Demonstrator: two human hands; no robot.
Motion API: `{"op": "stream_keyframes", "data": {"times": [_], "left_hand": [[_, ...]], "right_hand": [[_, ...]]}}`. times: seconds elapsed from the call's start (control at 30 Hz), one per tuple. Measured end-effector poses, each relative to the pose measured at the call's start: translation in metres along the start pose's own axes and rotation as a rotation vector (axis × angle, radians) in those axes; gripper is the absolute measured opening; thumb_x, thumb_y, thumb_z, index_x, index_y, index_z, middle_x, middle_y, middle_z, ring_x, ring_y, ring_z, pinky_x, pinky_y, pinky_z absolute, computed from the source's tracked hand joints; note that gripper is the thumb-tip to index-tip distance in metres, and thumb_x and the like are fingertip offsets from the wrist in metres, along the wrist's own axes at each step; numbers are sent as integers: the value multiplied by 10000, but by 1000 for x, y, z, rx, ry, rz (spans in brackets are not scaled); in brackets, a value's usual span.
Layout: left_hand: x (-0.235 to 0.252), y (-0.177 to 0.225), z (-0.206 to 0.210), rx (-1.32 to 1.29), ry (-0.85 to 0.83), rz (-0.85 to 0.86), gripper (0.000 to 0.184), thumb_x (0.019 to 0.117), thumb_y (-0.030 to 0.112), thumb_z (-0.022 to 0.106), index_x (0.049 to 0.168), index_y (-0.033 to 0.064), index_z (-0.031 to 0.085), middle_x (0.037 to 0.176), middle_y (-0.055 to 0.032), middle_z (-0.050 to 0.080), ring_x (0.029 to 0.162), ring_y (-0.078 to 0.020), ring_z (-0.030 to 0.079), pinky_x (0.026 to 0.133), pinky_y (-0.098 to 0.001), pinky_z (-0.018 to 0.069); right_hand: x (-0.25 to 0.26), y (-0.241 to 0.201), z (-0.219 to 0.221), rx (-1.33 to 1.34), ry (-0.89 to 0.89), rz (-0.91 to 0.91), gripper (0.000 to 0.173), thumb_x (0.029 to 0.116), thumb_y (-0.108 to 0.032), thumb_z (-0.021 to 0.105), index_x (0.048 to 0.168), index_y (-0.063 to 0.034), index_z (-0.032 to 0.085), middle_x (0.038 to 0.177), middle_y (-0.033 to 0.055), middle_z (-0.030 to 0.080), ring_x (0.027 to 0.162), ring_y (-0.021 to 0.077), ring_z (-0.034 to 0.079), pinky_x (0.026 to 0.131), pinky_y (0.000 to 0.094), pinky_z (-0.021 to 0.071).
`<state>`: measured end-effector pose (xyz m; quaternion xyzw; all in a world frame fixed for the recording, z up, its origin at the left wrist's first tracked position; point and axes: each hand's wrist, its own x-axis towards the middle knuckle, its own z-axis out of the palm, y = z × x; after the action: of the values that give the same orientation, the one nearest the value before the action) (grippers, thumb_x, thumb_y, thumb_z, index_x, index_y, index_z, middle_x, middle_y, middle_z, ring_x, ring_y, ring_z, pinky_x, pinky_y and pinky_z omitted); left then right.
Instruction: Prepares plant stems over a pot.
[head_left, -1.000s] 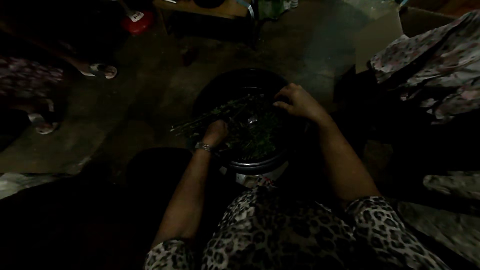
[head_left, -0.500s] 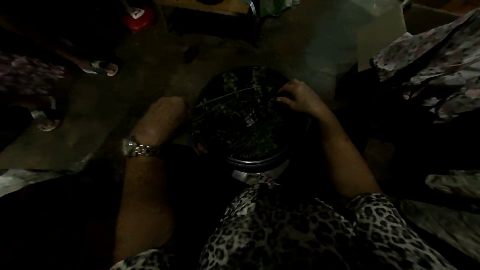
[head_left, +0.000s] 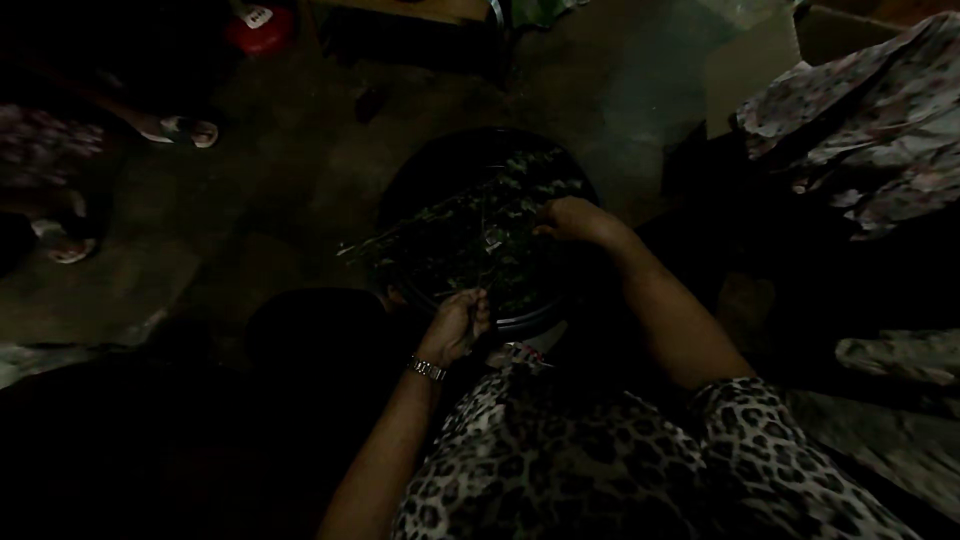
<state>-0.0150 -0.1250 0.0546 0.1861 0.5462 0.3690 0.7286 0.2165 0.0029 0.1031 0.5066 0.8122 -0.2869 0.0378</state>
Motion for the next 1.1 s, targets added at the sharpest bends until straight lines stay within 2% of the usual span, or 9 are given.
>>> {"op": "stream_keyframes", "data": {"times": [0.2, 0.3, 0.37, 0.43, 0.53, 0.63, 0.8, 1.0, 1.1], "left_hand": [[12, -8, 0, 62, 25, 12, 287, 1127, 174, 311, 1001, 50, 537, 648, 38, 464, 429, -14, 387, 380, -142, 343], [15, -13, -1, 178, -1, 70, 343, 1142, 220, 289, 1291, 35, 536, 665, 42, 436, 449, -31, 378, 400, -163, 343], [16, -14, -2, 202, 3, 96, 360, 1140, 206, 296, 1398, 52, 494, 649, 47, 413, 451, -40, 376, 408, -174, 341], [17, -13, -2, 181, 2, 118, 328, 1128, 152, 323, 1379, 44, 503, 691, 34, 454, 502, -54, 438, 467, -186, 407], [20, -14, -5, 127, -36, 172, 253, 1095, 60, 389, 1259, -13, 568, 872, -20, 565, 676, -87, 563, 652, -215, 518], [19, -13, -3, 58, -37, 212, 259, 1079, 26, 382, 1216, -28, 594, 809, 1, 558, 580, -48, 487, 547, -175, 441], [19, -11, -4, 17, -46, 196, 355, 1134, 194, 333, 1385, 25, 518, 693, 18, 518, 441, -12, 381, 402, -142, 343], [15, -9, -2, 58, -57, 156, 331, 1132, 169, 301, 1154, -13, 577, 703, 5, 532, 441, -14, 405, 399, -136, 358], [14, -8, -1, 56, -70, 142, 356, 1134, 177, 281, 1146, -10, 584, 711, 1, 544, 434, -12, 398, 391, -134, 351]], "right_hand": [[8, -16, 13, -56, -133, 24, 310, 1074, -259, 553, 1258, -51, 690, 1251, 211, 669, 1186, 405, 632, 1027, 618, 469], [7, -19, 12, -72, -148, 31, 317, 1075, -262, 549, 1248, -33, 684, 1192, 229, 681, 1145, 417, 643, 996, 626, 478], [5, -22, 12, -78, -160, 34, 331, 1077, -267, 546, 1267, -28, 676, 1217, 233, 675, 1167, 418, 636, 1019, 618, 465], [8, -21, 15, -72, -159, 30, 322, 1074, -273, 552, 1229, -28, 692, 1188, 227, 685, 1141, 416, 649, 999, 625, 479], [12, -19, 24, -4, -86, -68, 287, 1056, -235, 589, 1161, -5, 724, 1133, 222, 705, 1090, 408, 672, 974, 624, 499], [12, -20, 30, 79, 15, -208, 240, 1040, -172, 603, 1067, 33, 724, 1027, 211, 709, 993, 377, 687, 922, 582, 525], [12, -25, 32, 138, 57, -220, 204, 1036, -135, 597, 1072, 17, 728, 1019, 188, 723, 971, 344, 703, 914, 565, 541], [13, -25, 34, 163, 112, -252, 188, 1017, -131, 627, 1042, 28, 723, 982, 178, 719, 928, 323, 701, 888, 532, 554], [16, -22, 39, 137, 56, -282, 175, 1009, -117, 638, 1079, 6, 741, 1064, 186, 716, 1013, 348, 692, 942, 554, 534]]}}
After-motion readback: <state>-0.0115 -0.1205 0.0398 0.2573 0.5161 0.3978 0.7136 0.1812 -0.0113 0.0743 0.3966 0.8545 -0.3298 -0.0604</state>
